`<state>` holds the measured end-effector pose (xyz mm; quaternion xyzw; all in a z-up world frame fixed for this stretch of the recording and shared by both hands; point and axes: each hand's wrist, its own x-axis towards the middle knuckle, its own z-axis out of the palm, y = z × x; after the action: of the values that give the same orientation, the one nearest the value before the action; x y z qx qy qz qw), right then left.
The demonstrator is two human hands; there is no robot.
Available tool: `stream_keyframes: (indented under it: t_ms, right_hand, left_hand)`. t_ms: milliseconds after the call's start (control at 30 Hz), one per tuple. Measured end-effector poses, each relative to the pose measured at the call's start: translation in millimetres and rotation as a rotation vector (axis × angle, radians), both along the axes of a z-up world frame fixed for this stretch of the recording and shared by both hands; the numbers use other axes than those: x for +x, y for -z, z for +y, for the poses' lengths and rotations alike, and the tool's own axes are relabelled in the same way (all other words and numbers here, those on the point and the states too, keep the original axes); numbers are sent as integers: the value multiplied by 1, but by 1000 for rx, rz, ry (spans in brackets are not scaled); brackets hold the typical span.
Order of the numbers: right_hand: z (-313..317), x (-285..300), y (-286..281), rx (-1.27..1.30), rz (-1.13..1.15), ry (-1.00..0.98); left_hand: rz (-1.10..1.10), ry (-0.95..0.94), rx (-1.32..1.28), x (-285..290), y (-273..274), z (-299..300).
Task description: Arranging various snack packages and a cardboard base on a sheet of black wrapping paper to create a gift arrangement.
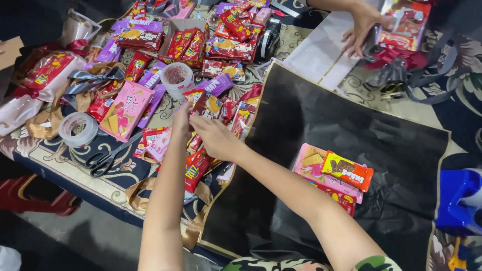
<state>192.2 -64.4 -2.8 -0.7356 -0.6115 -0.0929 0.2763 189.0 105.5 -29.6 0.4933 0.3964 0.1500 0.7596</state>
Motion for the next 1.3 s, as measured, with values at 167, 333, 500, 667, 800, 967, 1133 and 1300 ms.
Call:
stream_keyframes:
  t_ms: [167, 333, 500, 667, 800, 967, 1133, 1300]
  right_hand:
    - [-24, -32, 13, -19, -27, -95]
    - [-48, -55, -10, -4, 131, -188]
    - [-64, -56, -39, 558, 568, 232]
    - [-86, -45, -33, 623, 1150, 224]
    - [-110, -45, -24, 654, 1257, 258]
    - [-148, -67, -49, 692, 1454, 295]
    - [-186, -86, -63, 688, 1493, 396]
    - [-221, -94, -45, 876, 1673, 387]
  left_hand:
    - [22, 153, 216, -30, 55, 33]
    - [9, 158, 403, -82, -14, 0]
    - [-176, -16, 372, -121, -88, -46]
    - [-284, 8, 379, -143, -124, -95]
    - [-302, 92, 404, -146, -117, -130]
    - [-326, 218, 451, -156, -107, -146]
    - [-311, 333, 410, -153, -72, -173]
    - [-266, 418, 330, -156, -90, -229]
